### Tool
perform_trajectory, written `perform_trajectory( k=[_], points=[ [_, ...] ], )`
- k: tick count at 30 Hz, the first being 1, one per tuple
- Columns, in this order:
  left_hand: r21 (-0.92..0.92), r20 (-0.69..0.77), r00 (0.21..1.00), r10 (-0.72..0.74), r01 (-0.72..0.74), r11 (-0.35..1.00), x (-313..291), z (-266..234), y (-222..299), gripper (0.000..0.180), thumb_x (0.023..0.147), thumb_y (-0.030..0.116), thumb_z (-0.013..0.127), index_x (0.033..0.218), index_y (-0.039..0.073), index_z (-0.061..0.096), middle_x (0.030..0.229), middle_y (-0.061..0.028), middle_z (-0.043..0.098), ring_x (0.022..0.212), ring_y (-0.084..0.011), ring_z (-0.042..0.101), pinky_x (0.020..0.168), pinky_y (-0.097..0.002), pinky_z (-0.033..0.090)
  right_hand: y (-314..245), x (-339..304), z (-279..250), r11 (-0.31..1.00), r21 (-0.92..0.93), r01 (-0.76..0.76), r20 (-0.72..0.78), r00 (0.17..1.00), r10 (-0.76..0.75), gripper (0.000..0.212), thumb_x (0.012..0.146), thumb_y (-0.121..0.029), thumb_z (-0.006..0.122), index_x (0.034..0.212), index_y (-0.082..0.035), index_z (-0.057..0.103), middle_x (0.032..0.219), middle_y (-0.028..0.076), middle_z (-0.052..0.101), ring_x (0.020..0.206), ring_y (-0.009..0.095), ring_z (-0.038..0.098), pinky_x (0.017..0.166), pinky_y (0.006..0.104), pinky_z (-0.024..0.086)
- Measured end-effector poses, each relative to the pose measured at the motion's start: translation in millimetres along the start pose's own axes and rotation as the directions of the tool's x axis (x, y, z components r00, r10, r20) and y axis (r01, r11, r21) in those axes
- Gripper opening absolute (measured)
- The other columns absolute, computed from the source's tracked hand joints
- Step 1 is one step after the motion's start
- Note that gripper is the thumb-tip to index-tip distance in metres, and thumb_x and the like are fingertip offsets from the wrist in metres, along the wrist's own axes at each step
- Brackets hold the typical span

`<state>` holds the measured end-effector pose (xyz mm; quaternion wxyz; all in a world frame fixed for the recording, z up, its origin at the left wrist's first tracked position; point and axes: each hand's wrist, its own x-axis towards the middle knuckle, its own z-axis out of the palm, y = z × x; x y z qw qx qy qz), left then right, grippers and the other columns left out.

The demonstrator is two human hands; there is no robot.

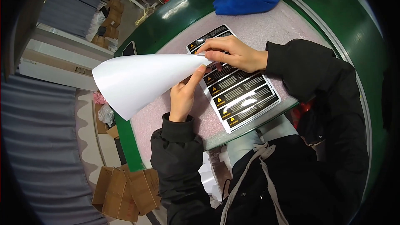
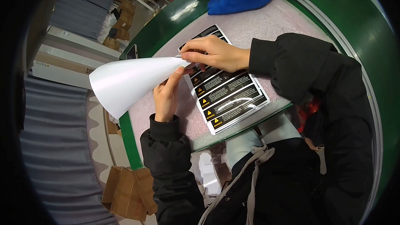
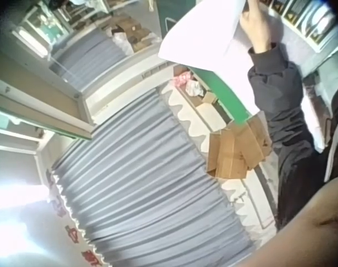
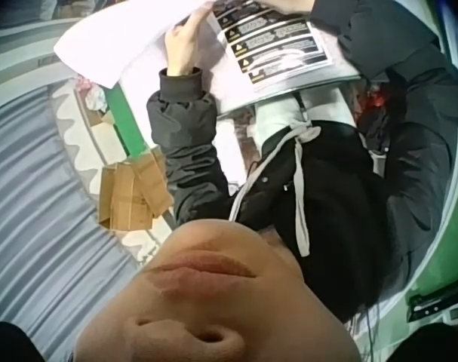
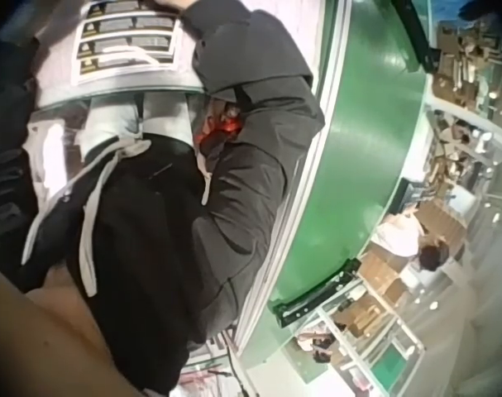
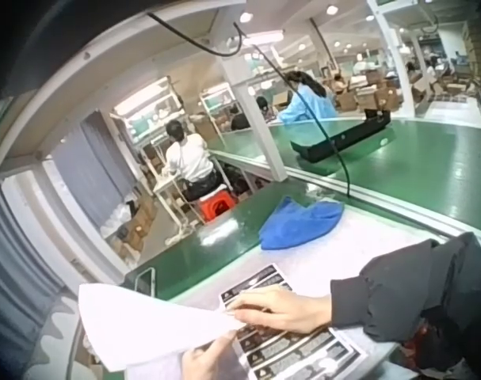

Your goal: Applying warning labels to black plastic electronic components on an assembly line.

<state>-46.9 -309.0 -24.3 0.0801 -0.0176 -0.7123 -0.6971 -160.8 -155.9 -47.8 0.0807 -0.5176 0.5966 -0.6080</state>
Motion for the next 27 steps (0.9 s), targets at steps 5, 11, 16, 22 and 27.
perform_trajectory(
  k=[5,11,16,22,27],
  points=[
    [-0.005,0.000,1.000,0.009,-0.009,1.000,1.0,-1.7,-2.0,0.024,0.088,0.006,0.052,0.109,-0.005,0.055,0.103,-0.0110,0.060,0.096,-0.0205,0.059,0.086,-0.0288,0.043,-3.7,-1.8,-2.0,0.999,-0.053,-0.009,0.070,0.997,0.012,0.030,0.093,-0.020,0.048,0.110,0.003,0.054,0.087,0.008,0.057,0.065,0.011,0.056,0.058,0.0231,0.046],
    [0.016,-0.014,1.000,0.018,-0.018,1.000,0.4,-2.9,-5.0,0.024,0.087,0.005,0.053,0.109,-0.005,0.055,0.103,-0.0105,0.060,0.097,-0.0194,0.058,0.087,-0.0277,0.041,-1.9,-1.6,1.2,0.997,0.051,-0.062,0.044,0.997,0.060,0.032,0.092,-0.026,0.050,0.105,0.002,0.056,0.081,0.008,0.060,0.058,0.010,0.056,0.055,0.0236,0.046],
    [-0.009,-0.023,0.999,0.024,-0.025,1.000,0.8,-2.1,-4.7,0.021,0.086,0.010,0.061,0.104,0.001,0.060,0.097,-0.0045,0.062,0.089,-0.0120,0.058,0.081,-0.0237,0.043,1.1,-2.5,2.5,0.991,0.117,-0.063,0.022,0.998,0.060,0.033,0.092,-0.030,0.050,0.102,0.001,0.057,0.076,0.007,0.060,0.056,0.010,0.057,0.054,0.0237,0.046],
    [0.020,-0.007,1.000,0.016,-0.015,1.000,-1.8,-2.2,-1.2,0.022,0.086,0.007,0.055,0.105,-0.003,0.057,0.100,-0.0086,0.061,0.092,-0.0154,0.057,0.083,-0.0251,0.040,0.9,-1.5,1.9,0.986,0.142,-0.084,0.011,0.996,0.083,0.033,0.092,-0.031,0.049,0.097,0.000,0.058,0.073,0.006,0.058,0.056,0.009,0.055,0.052,0.0239,0.045],
    [-0.013,-0.010,0.999,0.035,-0.035,0.999,-0.7,-3.1,-1.2,0.020,0.084,0.011,0.062,0.101,-0.001,0.061,0.093,-0.0049,0.063,0.087,-0.0122,0.057,0.079,-0.0240,0.043,-2.9,-2.2,-0.1,0.986,0.114,-0.125,-0.017,0.992,0.128,0.032,0.093,-0.031,0.050,0.093,0.000,0.058,0.071,0.004,0.057,0.056,0.009,0.051,0.052,0.0245,0.043]
  ],
)
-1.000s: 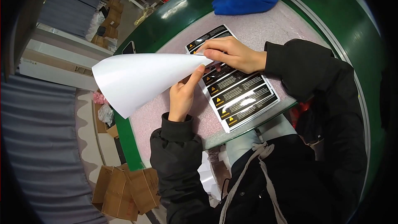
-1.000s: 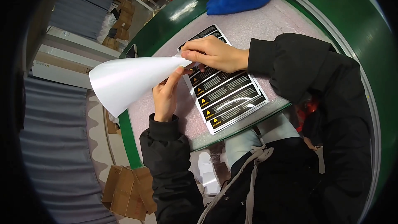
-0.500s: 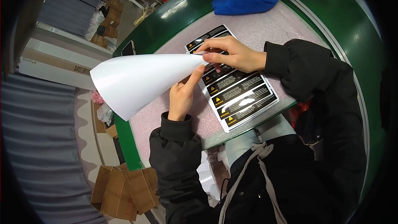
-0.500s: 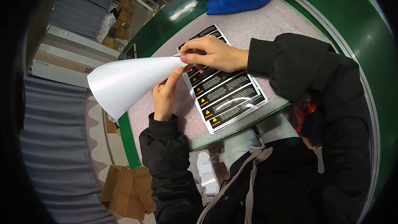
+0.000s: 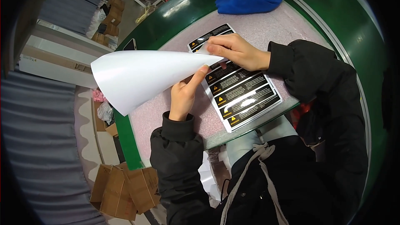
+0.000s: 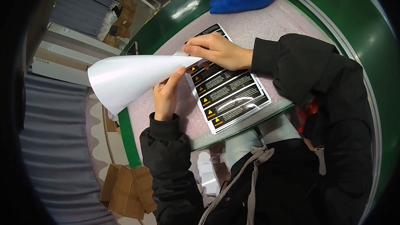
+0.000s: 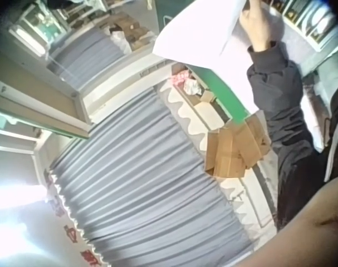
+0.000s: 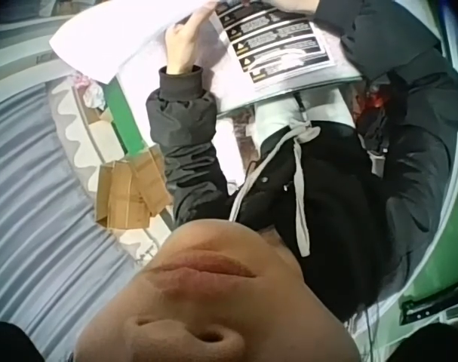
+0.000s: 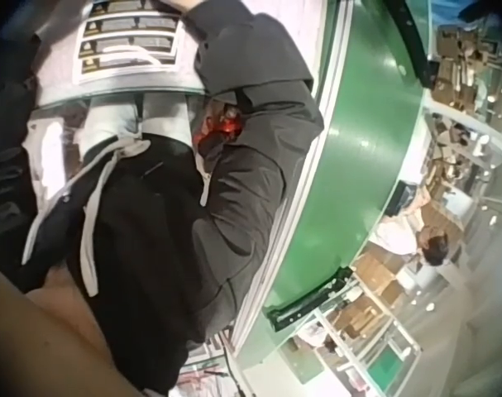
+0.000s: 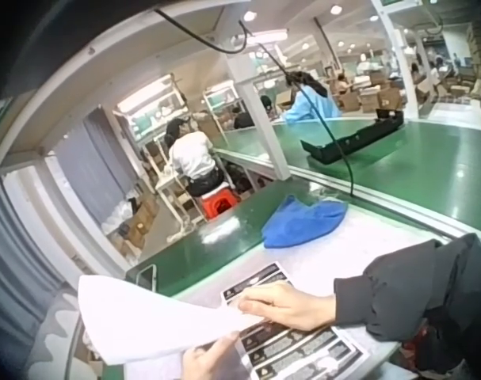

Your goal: Applying warning labels to black plastic electronic components on an assembly line.

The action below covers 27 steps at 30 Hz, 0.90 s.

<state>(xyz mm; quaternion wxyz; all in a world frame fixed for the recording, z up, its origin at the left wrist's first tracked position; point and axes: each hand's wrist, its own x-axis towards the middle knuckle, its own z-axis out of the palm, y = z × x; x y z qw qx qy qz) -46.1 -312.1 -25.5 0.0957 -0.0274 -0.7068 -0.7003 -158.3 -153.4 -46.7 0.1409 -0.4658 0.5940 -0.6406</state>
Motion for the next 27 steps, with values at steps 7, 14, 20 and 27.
perform_trajectory(
  k=[7,14,20,27],
  points=[
    [0.016,-0.001,0.999,-0.047,0.047,0.999,-2.2,-2.1,10.7,0.022,0.081,0.011,0.064,0.099,-0.002,0.061,0.093,-0.0057,0.062,0.085,-0.0122,0.056,0.078,-0.0233,0.042,6.8,4.0,-4.0,0.975,-0.190,0.118,-0.142,0.979,-0.147,0.027,0.094,-0.025,0.048,0.089,-0.001,0.056,0.070,-0.002,0.049,0.064,0.004,0.045,0.054,0.0197,0.036],
    [0.022,-0.463,0.884,0.066,-0.063,0.998,-129.3,-55.9,3.6,0.041,0.065,0.010,0.057,0.101,-0.010,0.057,0.103,-0.0186,0.059,0.095,-0.0271,0.055,0.088,-0.0349,0.039,13.2,11.8,-9.2,0.996,0.086,0.019,-0.264,0.965,0.005,0.024,0.094,-0.025,0.049,0.085,-0.003,0.056,0.068,-0.004,0.046,0.061,0.002,0.041,0.053,0.0191,0.034],
    [0.553,-0.743,0.465,0.482,0.019,0.833,-379.2,-164.8,-118.2,0.052,0.080,0.021,0.054,0.124,-0.005,0.043,0.124,-0.0216,0.049,0.110,-0.0303,0.051,0.095,-0.0395,0.040,16.8,14.6,-17.4,0.991,0.123,-0.057,-0.299,0.950,0.091,0.025,0.093,-0.027,0.049,0.083,-0.005,0.055,0.066,-0.005,0.045,0.059,0.002,0.039,0.051,0.0188,0.033],
    [-0.452,-0.796,-0.185,-0.576,-0.451,0.770,-528.9,-157.6,-301.5,0.019,0.082,0.022,0.055,0.082,0.003,0.054,0.076,-0.0054,0.058,0.079,-0.0181,0.057,0.070,-0.0340,0.046,20.4,14.6,-15.9,0.993,0.109,-0.048,-0.269,0.960,0.076,0.027,0.093,-0.028,0.049,0.081,-0.004,0.054,0.065,-0.005,0.043,0.059,0.002,0.039,0.051,0.0199,0.033]
  ],
)
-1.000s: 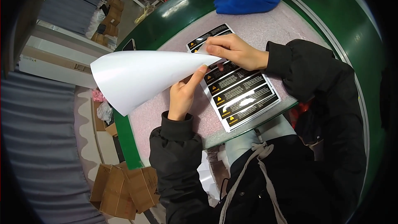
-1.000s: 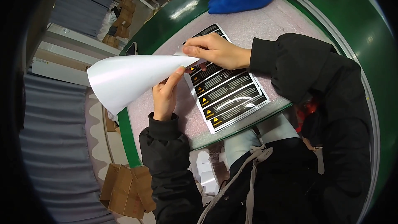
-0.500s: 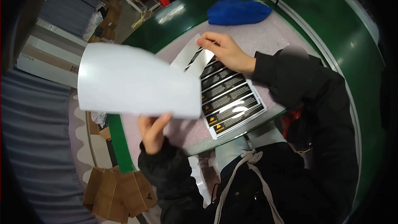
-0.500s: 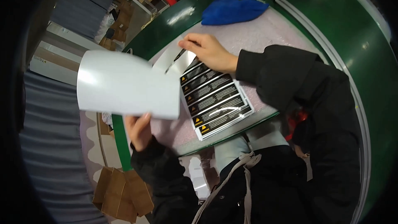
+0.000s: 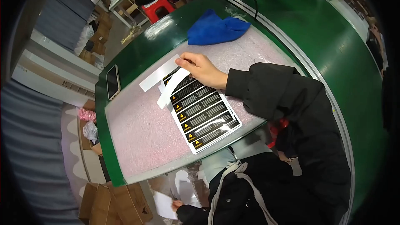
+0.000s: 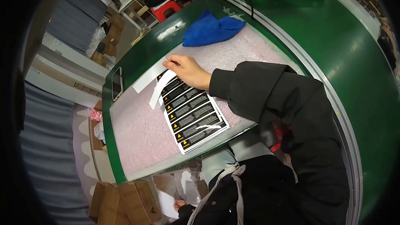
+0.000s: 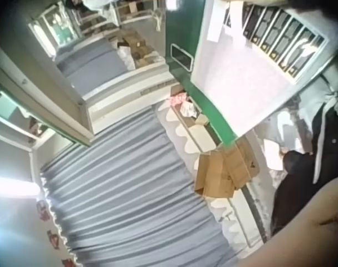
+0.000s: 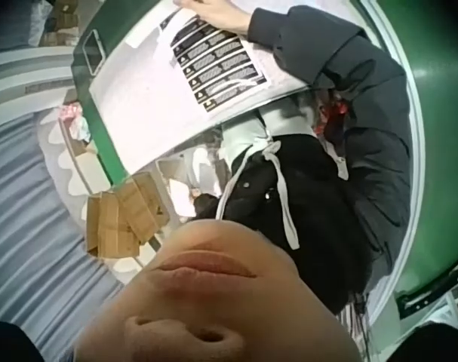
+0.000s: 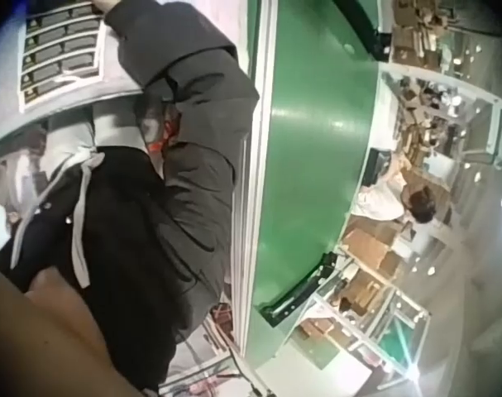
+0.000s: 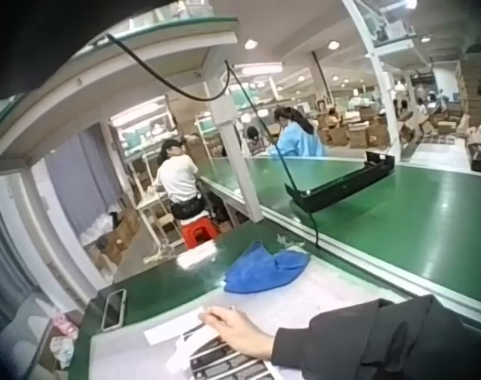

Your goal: Applying warning labels to black plastic electronic components on an assembly line.

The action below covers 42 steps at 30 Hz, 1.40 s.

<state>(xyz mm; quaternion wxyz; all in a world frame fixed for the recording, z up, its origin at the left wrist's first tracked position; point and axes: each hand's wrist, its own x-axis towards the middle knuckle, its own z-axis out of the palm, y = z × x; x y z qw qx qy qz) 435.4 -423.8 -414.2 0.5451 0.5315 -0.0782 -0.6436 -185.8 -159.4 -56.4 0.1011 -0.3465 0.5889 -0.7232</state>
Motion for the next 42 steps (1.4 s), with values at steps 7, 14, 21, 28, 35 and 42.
perform_trajectory(
  k=[7,14,21,28,35,42],
  points=[
    [0.418,0.007,0.987,0.161,-0.149,0.896,20.1,38.4,24.2,0.018,0.084,0.022,0.053,0.082,0.004,0.055,0.073,-0.0048,0.057,0.072,-0.0165,0.054,0.063,-0.0298,0.043,-7.0,-2.5,-0.2,0.987,-0.148,0.064,-0.040,0.997,-0.071,0.030,0.094,-0.027,0.049,0.079,-0.002,0.050,0.060,0.000,0.042,0.058,0.007,0.038,0.051,0.0255,0.032],
    [0.201,0.606,0.292,0.740,-0.956,0.214,-129.8,266.2,169.9,0.014,0.088,0.011,0.049,0.093,-0.002,0.054,0.081,-0.0097,0.055,0.077,-0.0189,0.055,0.066,-0.0255,0.047,-7.8,-4.0,0.7,0.960,-0.215,0.177,-0.065,0.979,-0.195,0.027,0.094,-0.025,0.049,0.082,-0.001,0.049,0.062,0.004,0.046,0.059,0.009,0.040,0.052,0.0281,0.034],
    [-0.389,0.886,-0.424,0.186,-0.900,-0.196,-426.8,471.9,20.0,0.018,0.084,0.009,0.050,0.093,0.000,0.061,0.112,-0.0149,0.050,0.106,-0.0271,0.047,0.093,-0.0368,0.034,2.3,-2.3,6.6,0.953,-0.132,0.273,-0.139,0.947,-0.290,0.024,0.094,-0.024,0.049,0.093,0.000,0.048,0.073,0.006,0.053,0.064,0.009,0.047,0.057,0.0262,0.040],
    [-0.628,0.763,-0.646,0.012,-0.745,-0.225,-501.0,503.1,-88.1,0.022,0.083,0.011,0.054,0.101,0.001,0.060,0.121,-0.0221,0.042,0.113,-0.0380,0.037,0.095,-0.0440,0.033,-4.1,0.0,-1.8,0.996,-0.027,0.087,-0.195,0.977,-0.090,0.026,0.094,-0.025,0.049,0.097,0.001,0.048,0.077,0.004,0.055,0.070,0.007,0.050,0.062,0.0239,0.043],
    [-0.625,0.779,-0.615,-0.123,-0.744,-0.238,-468.4,483.7,-104.8,0.038,0.085,0.012,0.053,0.121,0.000,0.048,0.131,-0.0286,0.028,0.116,-0.0425,0.030,0.096,-0.0472,0.030,-6.8,-4.1,0.7,0.970,-0.145,0.196,-0.144,0.966,-0.217,0.024,0.095,-0.022,0.047,0.102,0.000,0.048,0.086,0.009,0.060,0.076,0.009,0.056,0.064,0.0252,0.045],
    [-0.474,0.868,-0.472,-0.156,-0.880,0.026,-463.8,476.9,-111.9,0.047,0.087,0.017,0.053,0.130,0.004,0.041,0.137,-0.0272,0.017,0.121,-0.0415,0.022,0.098,-0.0475,0.027,-7.6,-5.6,-1.6,0.916,-0.221,0.334,-0.058,0.934,-0.354,0.027,0.095,-0.020,0.047,0.110,0.001,0.046,0.091,0.012,0.061,0.086,0.015,0.061,0.069,0.0268,0.047]
  ],
)
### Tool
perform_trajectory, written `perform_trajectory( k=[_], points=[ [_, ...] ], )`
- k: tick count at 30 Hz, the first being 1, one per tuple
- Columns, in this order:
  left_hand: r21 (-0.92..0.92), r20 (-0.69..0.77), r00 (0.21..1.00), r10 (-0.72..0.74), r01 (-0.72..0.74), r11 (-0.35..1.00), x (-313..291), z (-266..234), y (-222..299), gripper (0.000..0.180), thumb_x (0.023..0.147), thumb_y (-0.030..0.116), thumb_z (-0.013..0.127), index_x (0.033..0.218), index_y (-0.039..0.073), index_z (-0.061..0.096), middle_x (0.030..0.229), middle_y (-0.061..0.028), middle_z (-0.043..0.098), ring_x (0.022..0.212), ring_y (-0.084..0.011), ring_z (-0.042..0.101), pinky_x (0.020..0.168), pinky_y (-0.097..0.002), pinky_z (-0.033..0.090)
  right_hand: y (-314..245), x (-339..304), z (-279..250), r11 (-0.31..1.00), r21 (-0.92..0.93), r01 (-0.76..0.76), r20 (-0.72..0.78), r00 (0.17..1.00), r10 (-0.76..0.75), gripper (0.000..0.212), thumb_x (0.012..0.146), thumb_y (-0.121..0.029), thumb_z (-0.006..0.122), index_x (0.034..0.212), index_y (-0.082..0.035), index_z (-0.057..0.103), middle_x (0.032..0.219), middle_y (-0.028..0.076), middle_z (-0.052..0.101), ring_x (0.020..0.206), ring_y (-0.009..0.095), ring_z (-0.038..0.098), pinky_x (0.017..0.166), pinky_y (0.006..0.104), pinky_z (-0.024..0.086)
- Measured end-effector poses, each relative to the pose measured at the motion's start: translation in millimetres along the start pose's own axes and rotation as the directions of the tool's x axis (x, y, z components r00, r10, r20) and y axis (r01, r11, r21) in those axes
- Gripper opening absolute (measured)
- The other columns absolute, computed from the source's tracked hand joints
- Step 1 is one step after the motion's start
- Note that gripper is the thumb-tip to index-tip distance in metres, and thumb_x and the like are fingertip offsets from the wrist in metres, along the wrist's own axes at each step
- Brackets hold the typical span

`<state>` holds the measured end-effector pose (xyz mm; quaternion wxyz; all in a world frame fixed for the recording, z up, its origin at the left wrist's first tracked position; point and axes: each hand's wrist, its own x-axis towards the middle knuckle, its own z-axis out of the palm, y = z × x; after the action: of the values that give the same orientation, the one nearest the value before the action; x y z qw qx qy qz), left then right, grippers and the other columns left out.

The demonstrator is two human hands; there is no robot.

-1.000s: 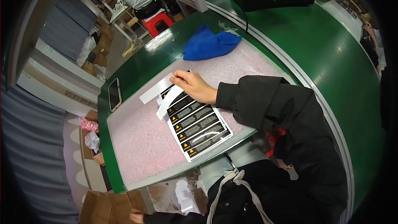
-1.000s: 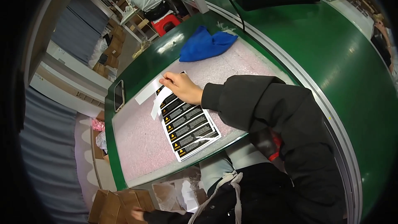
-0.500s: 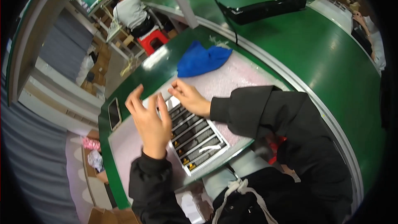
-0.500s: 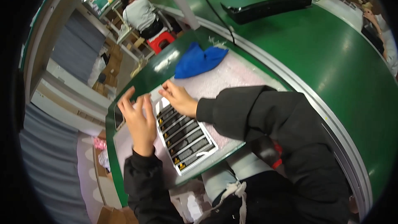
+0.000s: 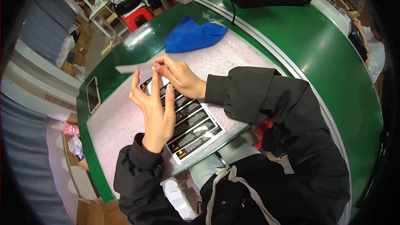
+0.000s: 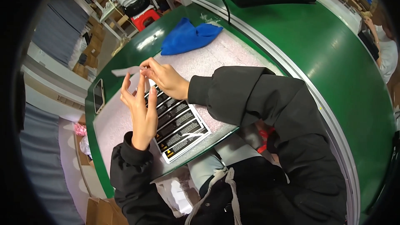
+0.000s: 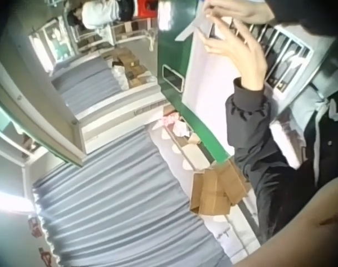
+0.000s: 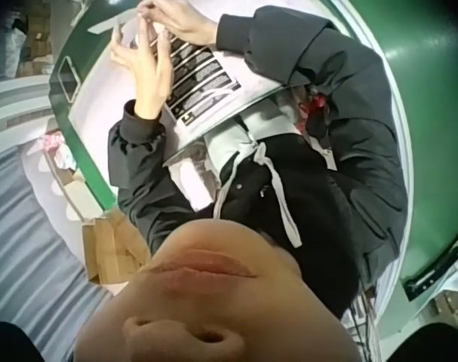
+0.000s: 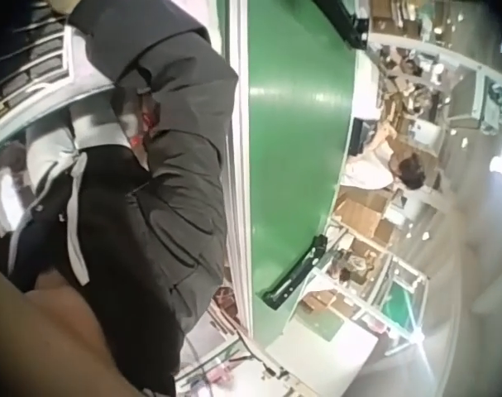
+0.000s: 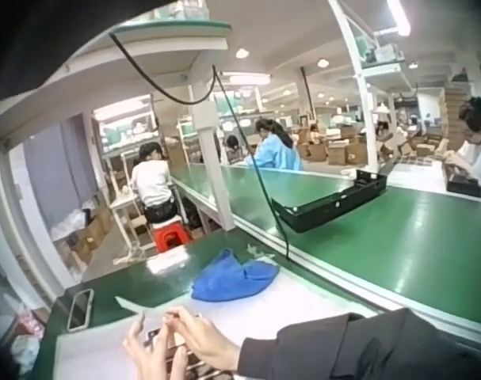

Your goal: Applying warning labels to black plastic electronic components on an assembly line.

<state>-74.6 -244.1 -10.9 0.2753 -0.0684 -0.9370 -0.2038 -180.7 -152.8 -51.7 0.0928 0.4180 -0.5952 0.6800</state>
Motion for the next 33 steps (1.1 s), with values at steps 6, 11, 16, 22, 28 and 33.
perform_trajectory(
  k=[6,11,16,22,28,33],
  points=[
    [0.093,-0.017,1.000,0.022,-0.020,0.995,1.3,4.6,-5.8,0.051,0.086,0.019,0.054,0.134,0.006,0.039,0.138,-0.0280,0.015,0.121,-0.0414,0.020,0.100,-0.0490,0.022,-4.1,-0.9,0.9,0.999,0.054,0.007,0.008,1.000,-0.007,0.031,0.094,-0.019,0.047,0.116,0.002,0.042,0.090,0.013,0.061,0.086,0.016,0.061,0.070,0.0273,0.046],
    [0.098,-0.032,0.999,0.027,-0.023,0.995,2.3,7.8,-8.8,0.056,0.086,0.020,0.054,0.137,0.008,0.033,0.137,-0.0290,0.013,0.121,-0.0421,0.020,0.100,-0.0501,0.020,-7.9,-4.3,-2.1,0.998,0.009,-0.066,0.143,0.988,0.064,0.037,0.095,-0.020,0.045,0.123,0.002,0.034,0.091,0.014,0.061,0.087,0.017,0.061,0.071,0.0279,0.046],
    [-0.015,-0.059,0.997,0.059,-0.060,0.998,1.4,10.6,-9.2,0.061,0.085,0.018,0.054,0.138,0.006,0.028,0.137,-0.0284,0.012,0.122,-0.0423,0.021,0.100,-0.0502,0.021,-10.4,-3.2,-3.3,0.994,0.036,-0.107,0.200,0.975,0.098,0.044,0.095,-0.022,0.045,0.128,0.002,0.027,0.093,0.014,0.062,0.086,0.017,0.060,0.073,0.0286,0.045],
    [-0.091,-0.091,0.990,0.109,-0.117,0.989,-0.6,12.5,-9.5,0.066,0.082,0.016,0.056,0.138,0.001,0.024,0.137,-0.0278,0.012,0.121,-0.0419,0.023,0.099,-0.0502,0.023,-8.6,-5.3,-2.1,0.984,0.102,-0.146,0.276,0.954,0.113,0.055,0.093,-0.031,0.047,0.130,0.001,0.023,0.101,0.014,0.060,0.090,0.017,0.059,0.077,0.0316,0.045],
    [-0.143,-0.120,0.979,0.165,-0.182,0.973,-1.9,12.7,-9.7,0.073,0.078,0.014,0.059,0.139,0.000,0.021,0.136,-0.0282,0.012,0.122,-0.0431,0.025,0.099,-0.0499,0.027,-4.2,-3.6,-3.2,0.966,0.225,-0.128,0.350,0.936,0.043,0.074,0.083,-0.047,0.056,0.131,-0.001,0.023,0.091,0.008,0.055,0.074,0.013,0.050,0.069,0.0291,0.041],
    [-0.181,-0.117,0.982,0.149,-0.168,0.969,-2.6,11.8,-8.5,0.075,0.076,0.013,0.060,0.139,0.001,0.021,0.135,-0.0291,0.013,0.122,-0.0441,0.025,0.098,-0.0493,0.029,-4.8,-3.0,-6.4,0.944,0.247,-0.221,0.419,0.902,0.101,0.092,0.075,-0.059,0.061,0.134,-0.001,0.021,0.092,0.006,0.054,0.071,0.010,0.043,0.070,0.0271,0.039]
  ],
)
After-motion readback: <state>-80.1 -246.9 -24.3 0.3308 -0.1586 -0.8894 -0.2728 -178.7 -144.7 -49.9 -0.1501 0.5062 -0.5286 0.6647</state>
